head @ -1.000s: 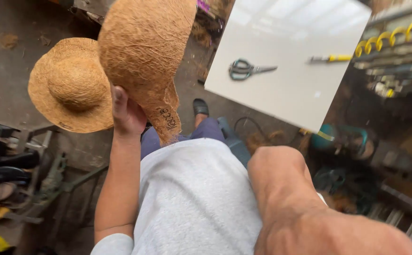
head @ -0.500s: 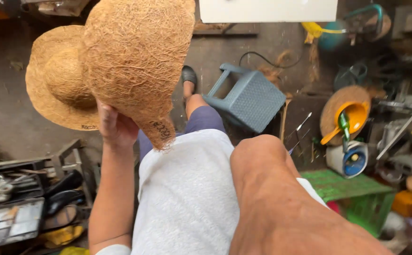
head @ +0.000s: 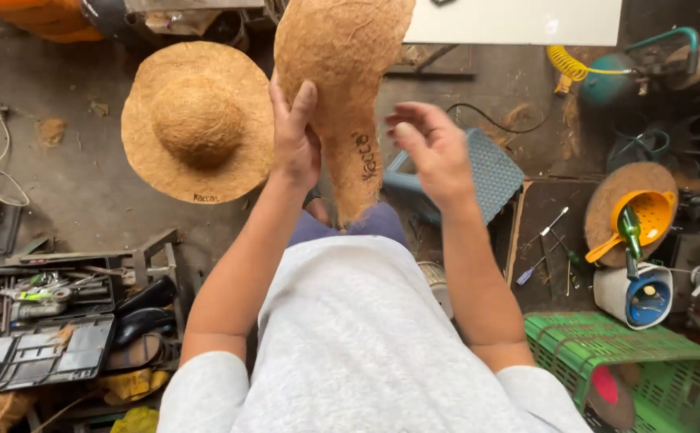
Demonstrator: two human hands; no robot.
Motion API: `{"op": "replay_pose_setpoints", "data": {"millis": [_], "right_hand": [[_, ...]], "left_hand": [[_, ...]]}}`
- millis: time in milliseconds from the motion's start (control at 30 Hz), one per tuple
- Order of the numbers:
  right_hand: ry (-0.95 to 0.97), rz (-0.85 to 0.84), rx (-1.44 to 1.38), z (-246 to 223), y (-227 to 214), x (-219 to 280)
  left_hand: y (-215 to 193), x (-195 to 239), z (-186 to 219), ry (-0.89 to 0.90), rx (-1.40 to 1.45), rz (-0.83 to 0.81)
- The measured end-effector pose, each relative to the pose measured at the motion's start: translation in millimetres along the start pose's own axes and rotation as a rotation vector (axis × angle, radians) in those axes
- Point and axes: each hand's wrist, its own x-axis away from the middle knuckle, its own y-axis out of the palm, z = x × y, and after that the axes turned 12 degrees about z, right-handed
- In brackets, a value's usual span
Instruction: The person uses a heated branding iron to burn the word 'Kacco' onto the brim of a straw hat. After completing the branding, they place the hat on a nearby stool and briefly inspect the finished mark.
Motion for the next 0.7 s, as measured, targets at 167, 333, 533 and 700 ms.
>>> {"op": "replay_pose_setpoints", "data": {"millis": [167, 333, 533, 700], "right_hand": [[0.222, -0.156, -0.263, 46, 20, 30], [0.371, -0.195, -0.367, 61, 11, 53], [0.414, -0.305, -0.639, 87, -8, 91], [0.595, -0.168, -0.865, 110, -15, 120]], "left_hand": [[-5, -2, -5, 0.016, -0.301, 0.025], [-2, 4, 5, -0.149, -0.704, -0.042], [11, 46, 29, -0.341, -1.104, -0.233], [3, 66, 16, -0.389, -1.354, -0.405]]}}
